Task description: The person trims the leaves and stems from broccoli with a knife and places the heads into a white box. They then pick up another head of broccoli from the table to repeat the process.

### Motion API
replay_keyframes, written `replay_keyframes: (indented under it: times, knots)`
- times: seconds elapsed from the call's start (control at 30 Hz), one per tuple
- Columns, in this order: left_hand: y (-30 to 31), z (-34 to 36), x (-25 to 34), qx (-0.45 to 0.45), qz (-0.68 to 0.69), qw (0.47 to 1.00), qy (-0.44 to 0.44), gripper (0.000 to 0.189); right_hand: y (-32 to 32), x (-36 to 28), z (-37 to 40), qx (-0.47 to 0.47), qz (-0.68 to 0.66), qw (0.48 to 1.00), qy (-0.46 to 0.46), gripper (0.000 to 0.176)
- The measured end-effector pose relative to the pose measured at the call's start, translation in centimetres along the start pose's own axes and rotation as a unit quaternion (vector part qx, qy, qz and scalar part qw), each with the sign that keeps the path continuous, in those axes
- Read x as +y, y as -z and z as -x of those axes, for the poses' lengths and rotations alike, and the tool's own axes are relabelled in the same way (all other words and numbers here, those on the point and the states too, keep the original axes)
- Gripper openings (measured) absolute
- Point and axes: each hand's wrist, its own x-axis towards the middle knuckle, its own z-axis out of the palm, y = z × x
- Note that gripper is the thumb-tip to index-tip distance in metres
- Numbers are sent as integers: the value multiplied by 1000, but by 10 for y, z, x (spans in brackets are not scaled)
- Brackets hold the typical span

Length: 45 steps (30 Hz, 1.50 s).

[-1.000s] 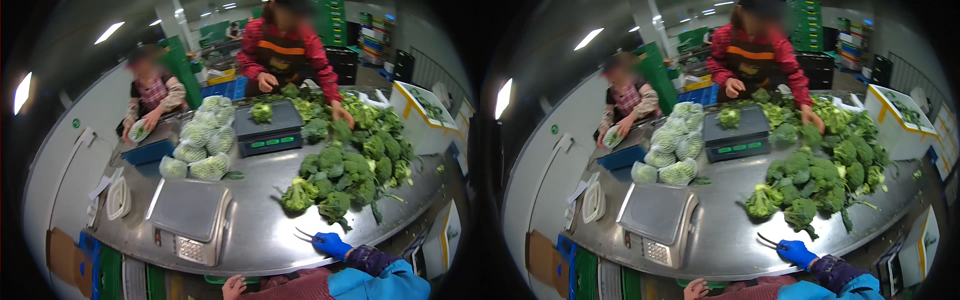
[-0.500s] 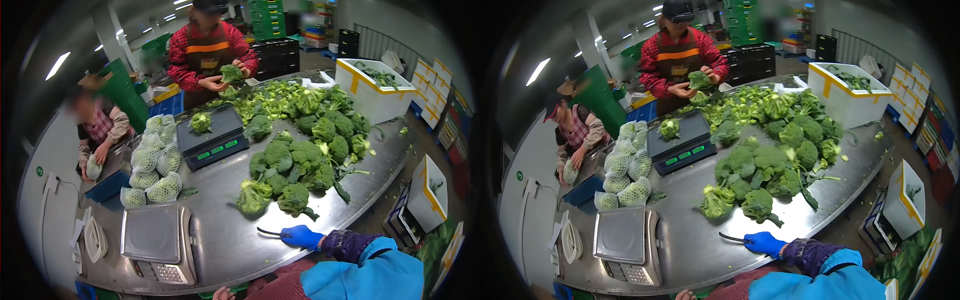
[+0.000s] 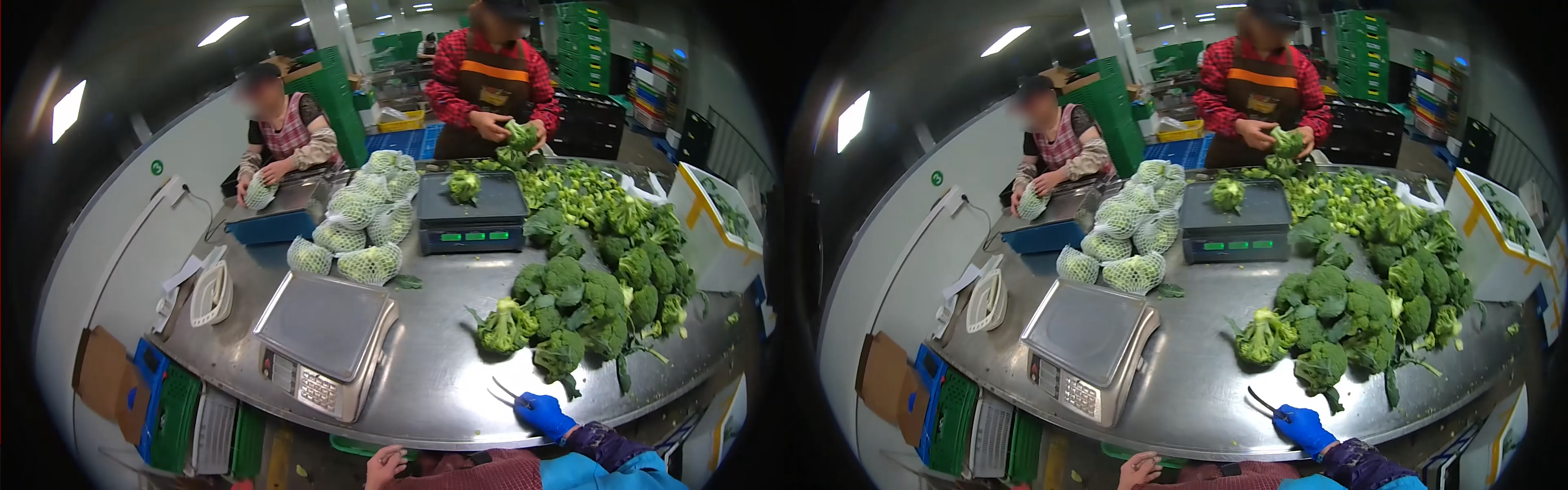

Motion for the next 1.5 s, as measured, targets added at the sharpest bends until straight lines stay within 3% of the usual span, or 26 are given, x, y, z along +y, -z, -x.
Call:
replay_keyframes:
  times: [0.27, 0.4, 0.5, 0.63, 0.7, 0.73, 0.8, 0.87, 0.93, 1.07, 1.1, 1.17, 1.2, 1.27, 1.33, 1.43, 1.5]
  knots:
    - [-5, 7, 2, 33, 56, 998, 9, 22, 1, 0, -3, -13, -19, 1000, -17, 21]
    - [-15, 13, 7, 39, 70, 997, -3, 23, -7, 11, -4, 45, -37, 998, 9, 21]
    - [-14, 12, 8, 29, 17, 999, 7, 26, 3, -15, -1, 39, -69, 997, -13, 22]
    - [-11, 23, 15, 35, 11, 999, -21, 27, -2, 7, -9, -11, -27, 999, 22, 32]
    - [-8, 28, 15, 37, 17, 999, -34, 25, 11, -13, -9, -21, 67, 987, 145, 40]
    - [-7, 29, 14, 33, 22, 998, -46, 24, 13, -22, -14, -23, 69, 986, 149, 40]
    - [-6, 30, 20, 43, 27, 997, -65, 22, 19, -46, -23, 24, 117, 953, 277, 44]
    - [-2, 26, 21, 67, 23, 990, -121, 20, 25, -85, -32, -65, 2, 971, 231, 39]
    - [-2, 29, 34, 74, 16, 985, -157, 21, 27, -124, -42, -132, 14, 962, 240, 32]
    - [-15, 39, 77, 70, -56, 981, -169, 23, 12, -174, -62, -321, 54, 895, 305, 42]
    - [-22, 47, 93, 63, -68, 975, -200, 26, 13, -190, -62, -324, 55, 893, 306, 42]
    - [-30, 57, 111, 51, -117, 957, -262, 36, 12, -219, -61, -447, 21, 834, 323, 41]
    - [-33, 60, 112, 57, -116, 957, -260, 36, 9, -225, -59, -451, 22, 830, 327, 41]
    - [-38, 62, 112, 39, -173, 933, -314, 33, 6, -234, -59, -517, -73, 809, 268, 38]
    - [-36, 60, 103, 42, -155, 932, -325, 30, 7, -238, -59, -549, -55, 795, 251, 37]
    - [-32, 62, 96, 64, -134, 946, -288, 25, 7, -242, -53, -655, -145, 725, 156, 39]
    - [-34, 68, 101, 71, -125, 952, -269, 18, 20, -255, -50, -665, -149, 717, 146, 39]
